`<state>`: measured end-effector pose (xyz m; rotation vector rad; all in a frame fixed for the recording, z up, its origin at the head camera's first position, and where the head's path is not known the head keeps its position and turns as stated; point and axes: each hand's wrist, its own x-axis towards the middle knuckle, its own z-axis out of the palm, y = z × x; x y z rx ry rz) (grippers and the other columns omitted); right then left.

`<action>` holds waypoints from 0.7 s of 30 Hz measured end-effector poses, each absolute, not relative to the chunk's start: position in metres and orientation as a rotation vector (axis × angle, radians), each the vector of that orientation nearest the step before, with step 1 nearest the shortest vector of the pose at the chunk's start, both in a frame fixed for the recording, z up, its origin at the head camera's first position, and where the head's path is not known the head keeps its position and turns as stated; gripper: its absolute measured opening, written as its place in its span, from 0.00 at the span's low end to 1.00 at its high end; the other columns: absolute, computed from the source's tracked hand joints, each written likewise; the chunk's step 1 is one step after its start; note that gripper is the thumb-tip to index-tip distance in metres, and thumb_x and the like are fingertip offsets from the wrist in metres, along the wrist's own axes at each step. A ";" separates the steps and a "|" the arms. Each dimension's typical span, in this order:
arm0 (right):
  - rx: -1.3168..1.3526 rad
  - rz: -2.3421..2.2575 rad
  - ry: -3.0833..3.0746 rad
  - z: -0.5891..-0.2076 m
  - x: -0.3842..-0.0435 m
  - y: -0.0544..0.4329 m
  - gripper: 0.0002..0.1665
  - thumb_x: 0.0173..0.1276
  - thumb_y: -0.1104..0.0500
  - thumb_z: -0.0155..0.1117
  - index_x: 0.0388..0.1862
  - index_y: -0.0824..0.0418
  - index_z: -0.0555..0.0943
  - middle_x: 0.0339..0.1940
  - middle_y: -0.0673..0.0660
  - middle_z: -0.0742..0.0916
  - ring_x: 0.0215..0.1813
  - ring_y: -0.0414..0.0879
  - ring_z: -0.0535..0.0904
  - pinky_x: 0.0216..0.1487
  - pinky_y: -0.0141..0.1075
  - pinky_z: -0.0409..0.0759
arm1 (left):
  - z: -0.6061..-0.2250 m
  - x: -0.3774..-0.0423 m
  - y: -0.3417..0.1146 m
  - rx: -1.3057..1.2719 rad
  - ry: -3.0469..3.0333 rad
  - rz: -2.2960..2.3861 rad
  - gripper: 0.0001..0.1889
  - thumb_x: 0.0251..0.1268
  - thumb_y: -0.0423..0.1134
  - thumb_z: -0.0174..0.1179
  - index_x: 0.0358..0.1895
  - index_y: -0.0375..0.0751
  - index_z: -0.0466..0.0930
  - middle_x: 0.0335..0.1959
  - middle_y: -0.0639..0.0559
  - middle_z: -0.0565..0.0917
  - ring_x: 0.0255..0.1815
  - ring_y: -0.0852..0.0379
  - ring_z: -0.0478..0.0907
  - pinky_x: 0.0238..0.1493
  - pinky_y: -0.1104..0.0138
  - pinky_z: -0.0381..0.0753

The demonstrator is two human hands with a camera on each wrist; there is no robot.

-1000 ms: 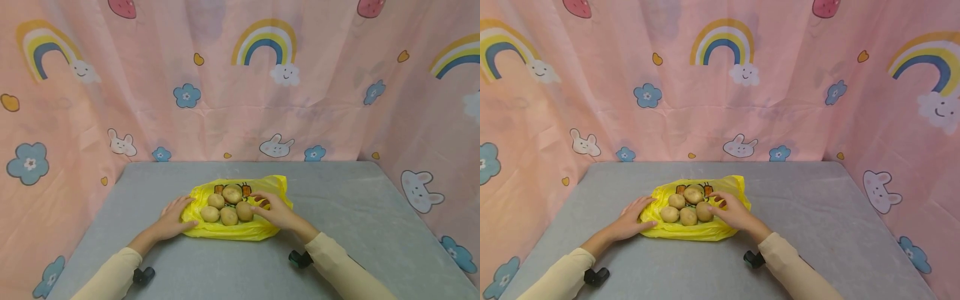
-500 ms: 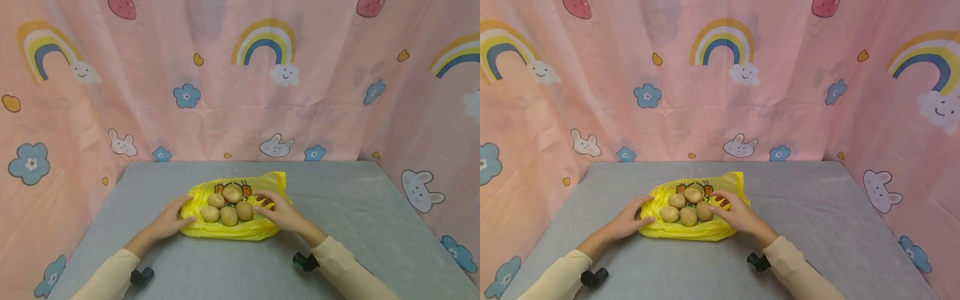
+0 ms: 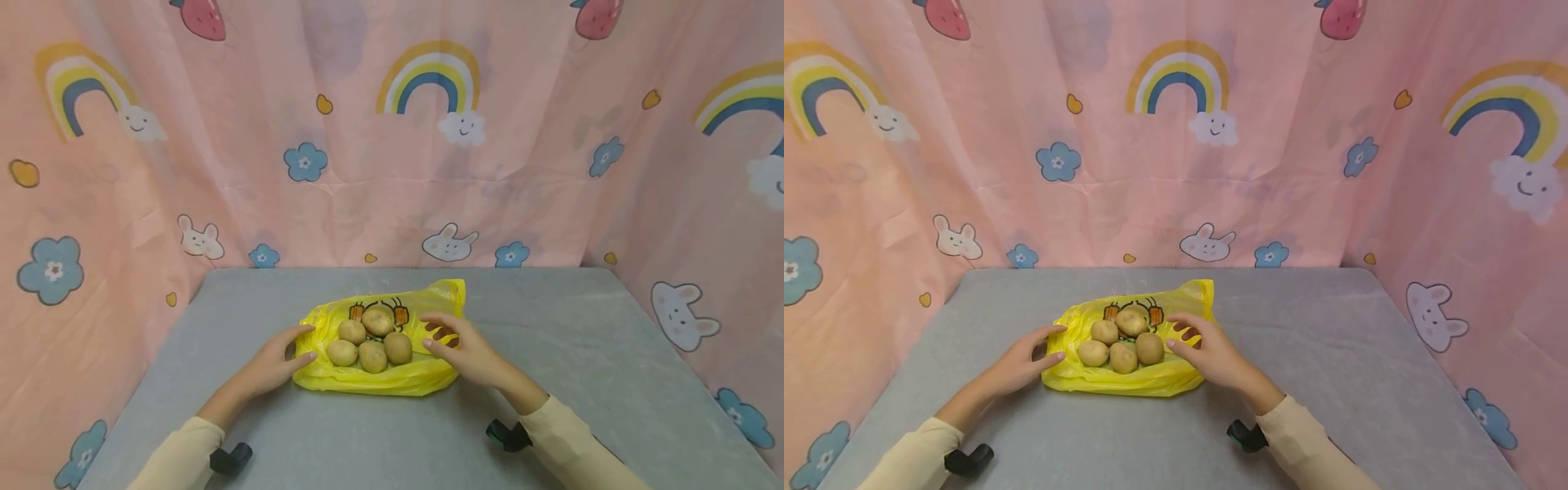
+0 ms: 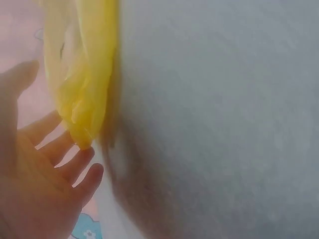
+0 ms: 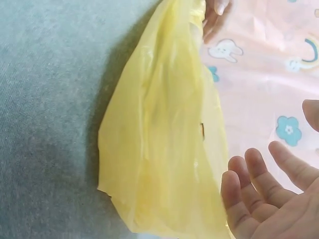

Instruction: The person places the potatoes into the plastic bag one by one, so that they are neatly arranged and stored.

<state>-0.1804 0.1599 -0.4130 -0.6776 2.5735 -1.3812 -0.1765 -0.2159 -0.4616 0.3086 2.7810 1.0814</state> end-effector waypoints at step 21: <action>-0.708 -1.396 2.673 -0.410 -0.172 0.184 0.24 0.74 0.58 0.63 0.66 0.64 0.76 0.55 0.65 0.84 0.51 0.50 0.81 0.51 0.41 0.81 | -0.445 -0.166 -0.218 0.315 2.778 1.100 0.31 0.76 0.54 0.55 0.76 0.46 0.64 0.77 0.37 0.66 0.77 0.31 0.63 0.71 0.33 0.64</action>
